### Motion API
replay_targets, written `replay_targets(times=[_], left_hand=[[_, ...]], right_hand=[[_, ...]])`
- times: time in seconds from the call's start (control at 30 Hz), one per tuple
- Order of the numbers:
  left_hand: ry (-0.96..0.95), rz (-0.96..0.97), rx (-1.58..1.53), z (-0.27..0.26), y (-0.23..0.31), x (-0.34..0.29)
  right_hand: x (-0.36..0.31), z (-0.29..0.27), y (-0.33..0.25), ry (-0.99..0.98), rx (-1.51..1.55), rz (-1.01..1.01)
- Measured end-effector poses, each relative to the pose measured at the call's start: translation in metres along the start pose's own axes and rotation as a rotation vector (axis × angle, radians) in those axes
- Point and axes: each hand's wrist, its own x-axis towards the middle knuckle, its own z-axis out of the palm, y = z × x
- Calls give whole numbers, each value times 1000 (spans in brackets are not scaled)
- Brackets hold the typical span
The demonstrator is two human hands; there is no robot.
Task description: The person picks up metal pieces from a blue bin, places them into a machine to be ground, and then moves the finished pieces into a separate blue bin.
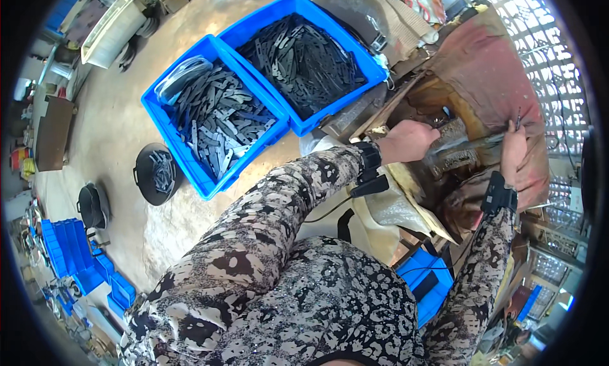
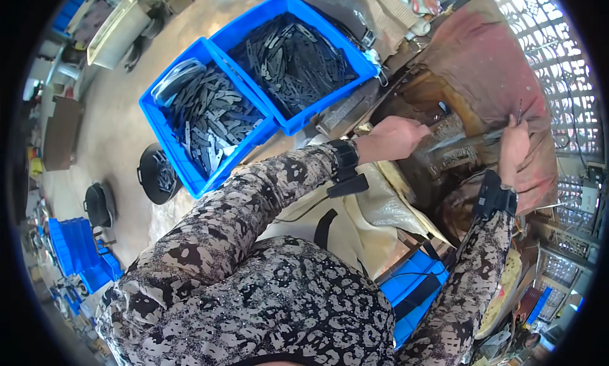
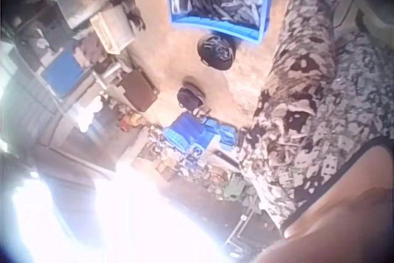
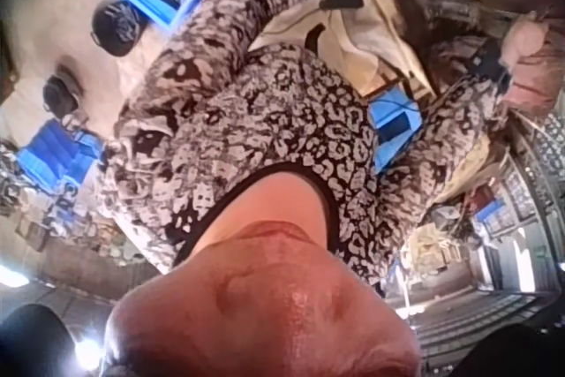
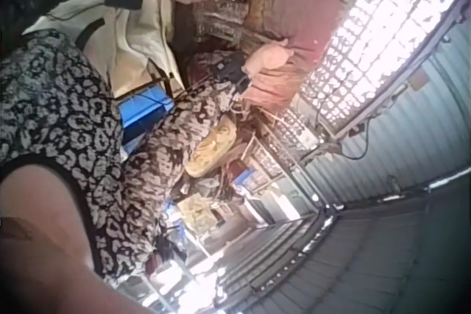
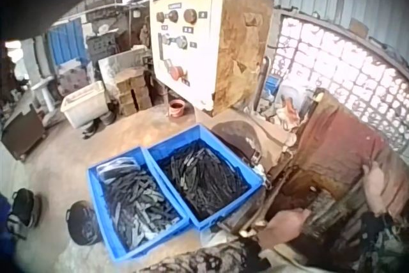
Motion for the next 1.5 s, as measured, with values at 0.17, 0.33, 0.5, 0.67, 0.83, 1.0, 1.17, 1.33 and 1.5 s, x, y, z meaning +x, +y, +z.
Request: replay_targets(times=[0.17,0.33,0.5,0.67,0.83,1.0,1.17,1.33,1.5], left_hand=[[239,34,-252,-25,-4,-10],[304,-2,-221,-89,-23,-50],[412,-466,-247,-185,-87,-128],[426,-749,412,-268,-138,-233],[214,-879,739,-281,-163,-290],[-42,-773,1009,-261,-176,-291],[-264,-654,1101,-262,-182,-283],[-477,-528,1082,-280,-197,-276],[-516,-384,1024,-298,-204,-273]], right_hand=[[8,5,3,-2,-16,-20],[21,18,16,-29,4,-41],[45,42,33,-57,44,-103],[70,65,55,-67,33,-129],[89,84,71,-65,27,-173],[90,86,70,-46,10,-154],[76,67,58,-122,-51,-88],[48,47,36,-87,-15,-134],[21,21,9,-99,30,-69]])
